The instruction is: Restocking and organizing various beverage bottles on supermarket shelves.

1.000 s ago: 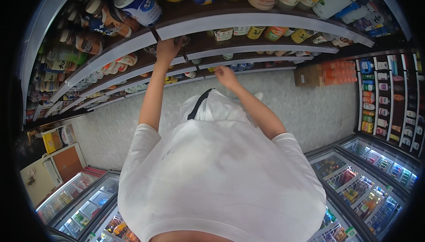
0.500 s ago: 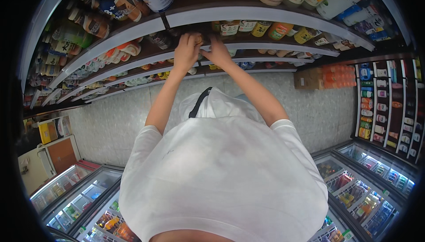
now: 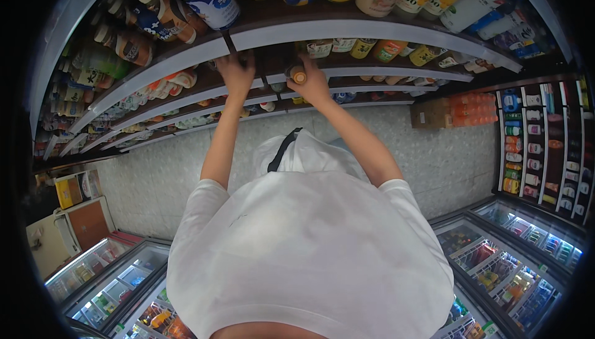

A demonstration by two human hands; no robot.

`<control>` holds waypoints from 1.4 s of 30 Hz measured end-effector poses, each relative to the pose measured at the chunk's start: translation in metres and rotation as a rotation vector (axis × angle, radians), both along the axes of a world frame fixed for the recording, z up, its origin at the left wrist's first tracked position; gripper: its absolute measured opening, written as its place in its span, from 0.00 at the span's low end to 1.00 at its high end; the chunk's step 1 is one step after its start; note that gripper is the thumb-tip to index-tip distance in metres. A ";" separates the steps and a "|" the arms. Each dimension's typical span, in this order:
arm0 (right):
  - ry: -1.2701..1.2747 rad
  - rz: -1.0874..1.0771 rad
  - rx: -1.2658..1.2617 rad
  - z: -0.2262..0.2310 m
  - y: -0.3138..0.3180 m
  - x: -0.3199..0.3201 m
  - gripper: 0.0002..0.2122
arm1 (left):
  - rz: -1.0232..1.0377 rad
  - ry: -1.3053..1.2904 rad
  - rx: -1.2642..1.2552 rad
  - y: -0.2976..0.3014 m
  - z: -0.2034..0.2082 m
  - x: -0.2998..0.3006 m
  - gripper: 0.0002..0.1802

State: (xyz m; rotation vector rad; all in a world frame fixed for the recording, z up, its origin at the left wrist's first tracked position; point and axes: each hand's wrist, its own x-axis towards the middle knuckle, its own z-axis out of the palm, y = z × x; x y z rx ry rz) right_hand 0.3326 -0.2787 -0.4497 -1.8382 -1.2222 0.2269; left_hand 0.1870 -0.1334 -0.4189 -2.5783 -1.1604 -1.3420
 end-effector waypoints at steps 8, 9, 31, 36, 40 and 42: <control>0.020 0.013 0.066 -0.006 -0.003 0.003 0.34 | 0.089 -0.037 -0.052 0.044 -0.011 -0.034 0.34; 0.050 0.020 0.061 -0.006 -0.004 0.004 0.34 | 0.114 -0.067 -0.110 0.044 -0.012 -0.035 0.33; 0.041 0.286 -0.062 -0.005 -0.053 -0.006 0.35 | -0.343 -0.042 0.318 0.072 -0.101 0.079 0.17; 0.088 0.190 -0.087 -0.001 -0.052 -0.004 0.34 | -0.208 0.066 0.590 0.079 -0.111 0.096 0.19; 0.108 0.121 -0.103 0.017 -0.029 -0.008 0.34 | -0.227 0.194 0.408 0.057 -0.089 0.065 0.20; 0.058 0.019 -0.127 0.019 -0.019 0.001 0.33 | -0.510 0.133 -0.374 0.029 -0.050 0.053 0.23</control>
